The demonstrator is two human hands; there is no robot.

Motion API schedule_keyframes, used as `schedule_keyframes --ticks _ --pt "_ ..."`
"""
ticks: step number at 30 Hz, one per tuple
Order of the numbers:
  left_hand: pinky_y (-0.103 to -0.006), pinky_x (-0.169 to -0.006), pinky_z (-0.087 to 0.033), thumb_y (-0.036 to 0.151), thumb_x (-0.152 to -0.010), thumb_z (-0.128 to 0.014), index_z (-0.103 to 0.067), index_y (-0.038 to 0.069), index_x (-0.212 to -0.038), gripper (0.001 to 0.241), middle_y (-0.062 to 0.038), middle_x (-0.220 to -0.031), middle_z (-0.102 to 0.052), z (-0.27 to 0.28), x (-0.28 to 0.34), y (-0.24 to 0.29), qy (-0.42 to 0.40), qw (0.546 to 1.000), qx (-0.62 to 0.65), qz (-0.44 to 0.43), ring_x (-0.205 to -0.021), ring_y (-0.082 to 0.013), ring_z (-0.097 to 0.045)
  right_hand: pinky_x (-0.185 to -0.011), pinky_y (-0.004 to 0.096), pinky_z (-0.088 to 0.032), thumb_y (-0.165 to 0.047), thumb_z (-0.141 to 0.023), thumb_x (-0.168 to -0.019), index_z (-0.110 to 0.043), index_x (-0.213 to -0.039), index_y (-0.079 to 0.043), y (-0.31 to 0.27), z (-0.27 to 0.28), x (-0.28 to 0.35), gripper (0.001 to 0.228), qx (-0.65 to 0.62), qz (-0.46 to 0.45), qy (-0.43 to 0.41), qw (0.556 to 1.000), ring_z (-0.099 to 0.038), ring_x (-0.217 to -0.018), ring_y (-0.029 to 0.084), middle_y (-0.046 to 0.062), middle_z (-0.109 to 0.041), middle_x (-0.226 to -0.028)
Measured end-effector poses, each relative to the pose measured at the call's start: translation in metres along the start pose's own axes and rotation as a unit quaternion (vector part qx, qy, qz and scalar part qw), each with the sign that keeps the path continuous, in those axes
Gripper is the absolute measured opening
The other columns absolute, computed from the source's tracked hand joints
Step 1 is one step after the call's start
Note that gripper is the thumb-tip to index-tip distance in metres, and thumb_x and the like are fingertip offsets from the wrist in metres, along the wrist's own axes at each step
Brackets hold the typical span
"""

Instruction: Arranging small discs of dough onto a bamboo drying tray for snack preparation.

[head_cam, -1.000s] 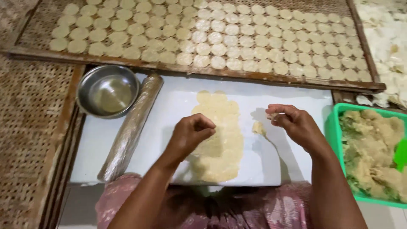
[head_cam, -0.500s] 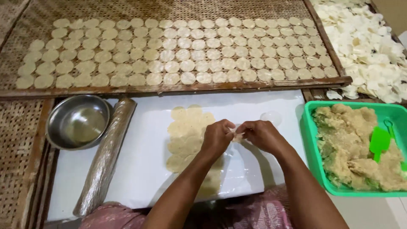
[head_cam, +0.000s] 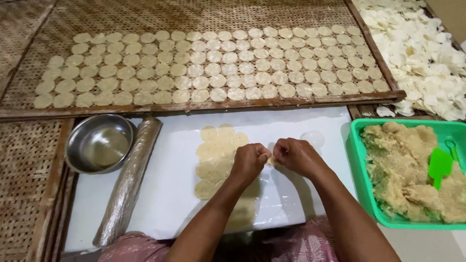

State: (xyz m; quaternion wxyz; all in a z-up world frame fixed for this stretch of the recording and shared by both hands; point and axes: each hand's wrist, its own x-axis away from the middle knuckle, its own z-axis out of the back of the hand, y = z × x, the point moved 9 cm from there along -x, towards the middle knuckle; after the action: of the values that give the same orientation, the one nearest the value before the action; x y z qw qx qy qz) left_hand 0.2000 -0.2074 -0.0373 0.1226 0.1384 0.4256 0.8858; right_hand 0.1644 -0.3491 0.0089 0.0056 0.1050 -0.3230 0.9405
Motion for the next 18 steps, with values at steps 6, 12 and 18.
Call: schedule_keyframes --ticks 6,12,18 --pt "-0.0427 -0.070 -0.057 0.029 -0.079 -0.080 -0.073 0.011 -0.081 0.019 -0.011 -0.070 -0.071 0.019 0.014 0.001 0.001 1.000 0.000 -0.010 -0.076 -0.0330 -0.073 -0.083 0.048 -0.059 -0.005 -0.060 -0.093 -0.076 -0.094 -0.013 -0.022 0.006 0.018 0.018 0.008 -0.001 -0.012 1.000 -0.076 -0.095 0.040 0.017 -0.080 -0.096" --pt "-0.0461 -0.075 -0.054 0.041 -0.083 -0.073 -0.076 0.013 -0.082 0.028 -0.013 -0.082 -0.069 0.061 0.027 -0.018 0.033 0.999 0.025 -0.023 -0.083 -0.0330 -0.070 -0.085 0.044 -0.060 -0.013 -0.071 -0.088 -0.076 -0.102 -0.018 -0.034 0.003 0.023 0.016 -0.031 0.000 0.018 0.999 -0.077 -0.097 0.031 0.009 -0.082 -0.095" --pt "-0.0435 -0.102 -0.049 0.012 -0.092 -0.048 -0.068 0.017 -0.132 0.045 -0.010 -0.124 -0.066 0.140 0.085 -0.004 0.123 0.989 0.076 -0.018 -0.123 -0.0341 -0.060 -0.101 0.051 -0.057 -0.032 -0.070 -0.090 -0.073 -0.118 -0.030 -0.010 -0.025 -0.008 0.028 0.188 0.034 0.032 0.981 -0.049 -0.143 0.035 -0.002 -0.058 -0.149"
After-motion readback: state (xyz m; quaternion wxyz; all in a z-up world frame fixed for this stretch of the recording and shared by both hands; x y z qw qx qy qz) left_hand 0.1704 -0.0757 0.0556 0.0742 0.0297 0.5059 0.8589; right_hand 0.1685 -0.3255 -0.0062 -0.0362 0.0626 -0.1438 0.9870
